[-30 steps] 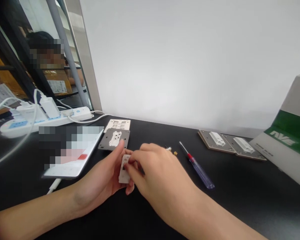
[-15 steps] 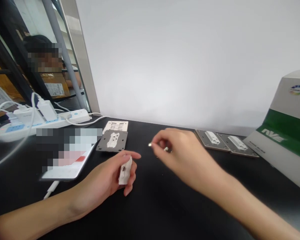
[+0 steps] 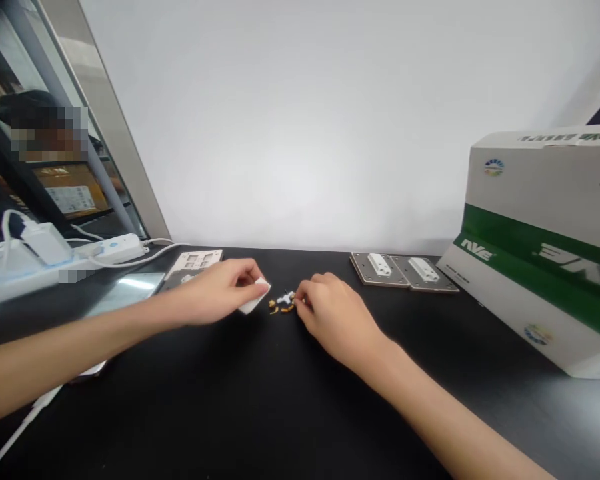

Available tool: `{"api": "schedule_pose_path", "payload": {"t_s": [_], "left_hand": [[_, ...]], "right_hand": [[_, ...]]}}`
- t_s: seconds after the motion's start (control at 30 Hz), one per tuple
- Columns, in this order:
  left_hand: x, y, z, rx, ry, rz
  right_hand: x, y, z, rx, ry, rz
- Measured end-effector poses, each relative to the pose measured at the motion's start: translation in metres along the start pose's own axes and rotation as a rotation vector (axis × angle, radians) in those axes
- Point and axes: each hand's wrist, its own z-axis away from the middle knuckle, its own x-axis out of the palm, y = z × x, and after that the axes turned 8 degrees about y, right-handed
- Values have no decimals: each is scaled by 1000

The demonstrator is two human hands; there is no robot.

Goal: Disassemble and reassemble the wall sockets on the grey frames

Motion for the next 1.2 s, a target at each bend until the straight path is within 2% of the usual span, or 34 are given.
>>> {"api": "schedule_pose_path", "payload": {"t_s": [0.1,0.17,0.3,0.37,0.43,0.6,0.7,0.77,0.9,1.2], "left_hand": [[5,-2,-38,8,-63,-98],[11,-6,-54,4,-124,-139],[20,-8,-61,26,-148,-189],[15,-6,-56,62,-132,-217],[0,-3,-47,111,-112,-260],[-65,-12,-11,233,-129,-419],[-91,-26,12,236,-167,-524],[-96,-34,23,252,-177,-580],[-89,-43,38,302,-130,-667],[-76,-53,52,460,-70,-696]], "right_hand": [[-1,0,3,-8,15,8],[-2,-1,4,-16,30,13],[-5,-2,6,-36,61,28],[-7,-1,6,-49,75,33],[-8,0,6,-66,95,33],[-9,0,8,-126,161,11],[-7,-1,9,-165,188,-6],[-5,-1,9,-186,201,-16],[-3,-2,8,-216,223,-29],[-7,1,7,-208,210,-10]]}}
